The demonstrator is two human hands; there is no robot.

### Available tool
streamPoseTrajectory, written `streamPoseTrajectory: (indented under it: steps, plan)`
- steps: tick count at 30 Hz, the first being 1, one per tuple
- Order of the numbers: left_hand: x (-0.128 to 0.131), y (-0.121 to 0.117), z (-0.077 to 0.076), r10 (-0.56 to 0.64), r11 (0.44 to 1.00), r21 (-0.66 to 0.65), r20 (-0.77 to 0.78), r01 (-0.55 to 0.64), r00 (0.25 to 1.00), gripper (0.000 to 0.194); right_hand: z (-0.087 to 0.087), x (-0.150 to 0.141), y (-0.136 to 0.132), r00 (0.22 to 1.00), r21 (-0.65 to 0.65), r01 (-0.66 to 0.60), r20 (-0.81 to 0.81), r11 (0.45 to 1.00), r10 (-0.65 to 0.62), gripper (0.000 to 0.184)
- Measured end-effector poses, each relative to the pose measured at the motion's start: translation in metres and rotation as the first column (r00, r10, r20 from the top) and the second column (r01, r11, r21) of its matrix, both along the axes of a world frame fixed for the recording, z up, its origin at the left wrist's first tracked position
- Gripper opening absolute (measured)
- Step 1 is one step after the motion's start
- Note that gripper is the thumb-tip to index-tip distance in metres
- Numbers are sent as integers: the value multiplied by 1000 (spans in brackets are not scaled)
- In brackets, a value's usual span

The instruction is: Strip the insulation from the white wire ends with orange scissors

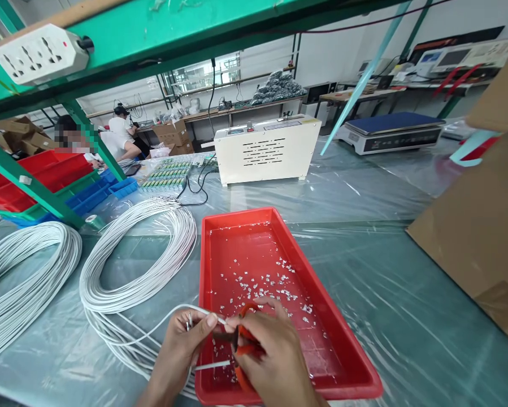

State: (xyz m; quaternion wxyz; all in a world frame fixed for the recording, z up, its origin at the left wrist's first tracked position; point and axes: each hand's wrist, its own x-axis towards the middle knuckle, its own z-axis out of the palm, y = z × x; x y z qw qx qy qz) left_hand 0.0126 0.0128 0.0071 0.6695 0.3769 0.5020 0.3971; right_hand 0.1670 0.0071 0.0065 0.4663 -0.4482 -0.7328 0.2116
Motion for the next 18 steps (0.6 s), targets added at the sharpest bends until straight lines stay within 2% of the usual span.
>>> streamPoseTrajectory:
  steps: [1,2,4,6,7,9,10,12,13,16,18]
  plan:
    - [0,0,0,8,1000,-4,11,-8,1000,36,4,0,0,998,165,4,61,986,-14,20]
    - [0,0,1,9,1000,1,28,-9,1000,35,6,-1,0,996,273,0,90,962,-25,24]
    - [0,-1,3,-7,999,34,29,6,1000,35,8,-2,1,994,318,-6,102,948,-28,25]
    - [-1,-1,5,1,996,90,-1,-1,1000,33,6,-1,0,997,242,-28,81,970,9,21]
    - [-3,-1,5,12,993,115,-21,-10,1000,32,5,-1,0,998,160,-39,61,986,29,17]
    - [-5,-1,6,39,988,149,-44,-32,998,30,4,2,-3,997,-127,-82,-15,989,81,5]
    - [-6,-1,6,43,986,160,-40,-36,998,29,5,3,-4,993,-315,-109,-78,943,89,11]
    - [-7,-1,6,38,985,171,-25,-33,999,28,8,7,-7,969,-608,-217,-230,763,93,27]
    - [-8,0,7,42,983,180,-19,-38,999,28,10,9,-8,949,-670,-289,-297,683,111,33]
    - [-8,0,8,47,978,204,-17,-43,999,27,10,17,-11,852,-707,-524,-444,474,278,50]
    - [-9,-1,8,29,975,222,-26,-23,999,27,7,21,-12,806,-734,-583,-467,349,363,56]
